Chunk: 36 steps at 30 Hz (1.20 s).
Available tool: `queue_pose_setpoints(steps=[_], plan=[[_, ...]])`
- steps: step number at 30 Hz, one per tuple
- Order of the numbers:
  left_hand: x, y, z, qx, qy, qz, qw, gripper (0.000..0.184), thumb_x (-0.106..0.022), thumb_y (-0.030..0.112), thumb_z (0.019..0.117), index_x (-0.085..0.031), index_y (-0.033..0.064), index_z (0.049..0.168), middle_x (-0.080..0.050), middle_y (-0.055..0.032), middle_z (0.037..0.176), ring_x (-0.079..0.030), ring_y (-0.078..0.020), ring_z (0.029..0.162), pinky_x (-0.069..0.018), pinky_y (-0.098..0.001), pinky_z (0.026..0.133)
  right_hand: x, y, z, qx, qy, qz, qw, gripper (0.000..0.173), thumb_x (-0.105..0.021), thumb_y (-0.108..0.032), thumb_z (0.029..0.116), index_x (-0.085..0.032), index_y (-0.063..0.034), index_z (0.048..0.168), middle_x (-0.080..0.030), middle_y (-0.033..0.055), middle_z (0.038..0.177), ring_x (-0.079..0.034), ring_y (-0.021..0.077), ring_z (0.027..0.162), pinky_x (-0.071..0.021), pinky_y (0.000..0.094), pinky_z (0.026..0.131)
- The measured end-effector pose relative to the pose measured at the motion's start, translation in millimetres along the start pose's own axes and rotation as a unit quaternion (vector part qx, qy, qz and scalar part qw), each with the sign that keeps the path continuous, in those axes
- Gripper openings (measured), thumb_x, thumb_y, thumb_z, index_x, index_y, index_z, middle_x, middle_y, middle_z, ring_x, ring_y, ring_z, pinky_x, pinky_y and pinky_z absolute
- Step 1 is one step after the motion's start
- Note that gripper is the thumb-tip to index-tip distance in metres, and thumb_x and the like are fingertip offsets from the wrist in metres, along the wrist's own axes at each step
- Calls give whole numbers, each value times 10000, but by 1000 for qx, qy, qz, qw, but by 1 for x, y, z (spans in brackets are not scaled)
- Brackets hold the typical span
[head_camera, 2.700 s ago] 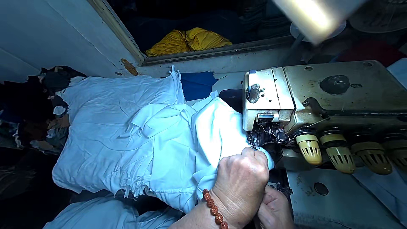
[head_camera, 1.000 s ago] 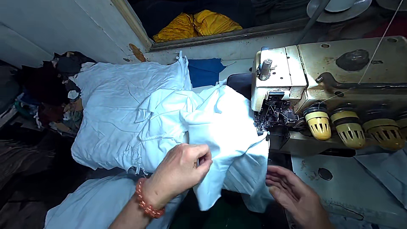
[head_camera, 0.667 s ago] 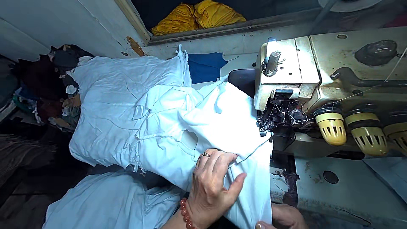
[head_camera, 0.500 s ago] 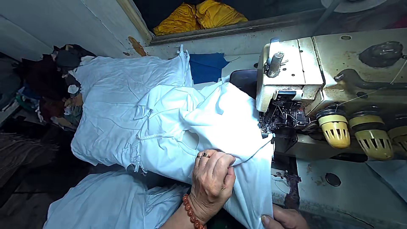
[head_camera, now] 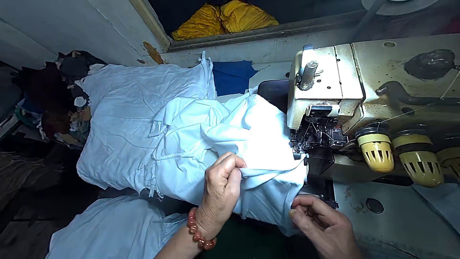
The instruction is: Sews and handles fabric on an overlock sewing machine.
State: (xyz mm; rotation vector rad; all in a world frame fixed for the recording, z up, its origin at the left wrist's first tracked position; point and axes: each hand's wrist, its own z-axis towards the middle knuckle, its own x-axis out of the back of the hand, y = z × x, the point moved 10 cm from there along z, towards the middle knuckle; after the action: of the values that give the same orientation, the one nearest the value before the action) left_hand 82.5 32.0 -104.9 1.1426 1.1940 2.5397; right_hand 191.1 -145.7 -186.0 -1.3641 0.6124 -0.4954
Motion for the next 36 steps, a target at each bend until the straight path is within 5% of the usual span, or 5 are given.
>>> queue_pose_setpoints(steps=[6, 13, 16, 25, 36], plan=[[19, 46, 22, -72, -107, 58, 990, 114, -671, 247, 859, -691, 172, 774, -561, 136, 699, -507, 76, 626, -406, -94, 519, 9, -8, 5, 78, 62, -132, 986, 314, -765, -314, 893, -704, -27, 1005, -695, 41, 1029, -657, 33, 988, -570, 186, 851], [1, 24, 23, -57, -136, 104, 984, 160, -636, 257, 943, -728, 173, 843, -621, 127, 760, -534, 59, 641, -439, -119, 548, -10, 1, 1, -70, -136, 247, 957, 140, -615, -249, 982, -741, -193, 959, -709, -109, 830, -648, -42, 755, -534, 158, 680], [15, 40, 27, -82, -130, 48, 987, 138, -666, 216, 922, -731, 143, 825, -587, 120, 739, -518, 68, 648, -418, -85, 549, -5, -3, 2, -52, -100, 172, 979, 188, -633, -187, 979, -682, -144, 1155, -746, -106, 977, -692, -18, 863, -582, 183, 762], [-14, 100, -21, -170, -289, 34, 941, 174, -598, 122, 990, -725, 67, 884, -679, -81, 784, -629, -157, 682, -454, -275, 554, 4, -9, -16, -56, -38, 130, 989, 184, -647, -24, 936, -742, -179, 962, -713, -137, 760, -628, -77, 673, -525, 128, 624], [-59, 70, 17, -146, -180, 69, 970, 180, -635, 189, 953, -763, 119, 848, -658, 52, 710, -619, -26, 618, -482, -209, 508, 4, -11, 22, 0, 83, 90, 992, 156, -657, 41, 861, -703, -94, 797, -650, -96, 637, -582, -42, 554, -503, 140, 525]])
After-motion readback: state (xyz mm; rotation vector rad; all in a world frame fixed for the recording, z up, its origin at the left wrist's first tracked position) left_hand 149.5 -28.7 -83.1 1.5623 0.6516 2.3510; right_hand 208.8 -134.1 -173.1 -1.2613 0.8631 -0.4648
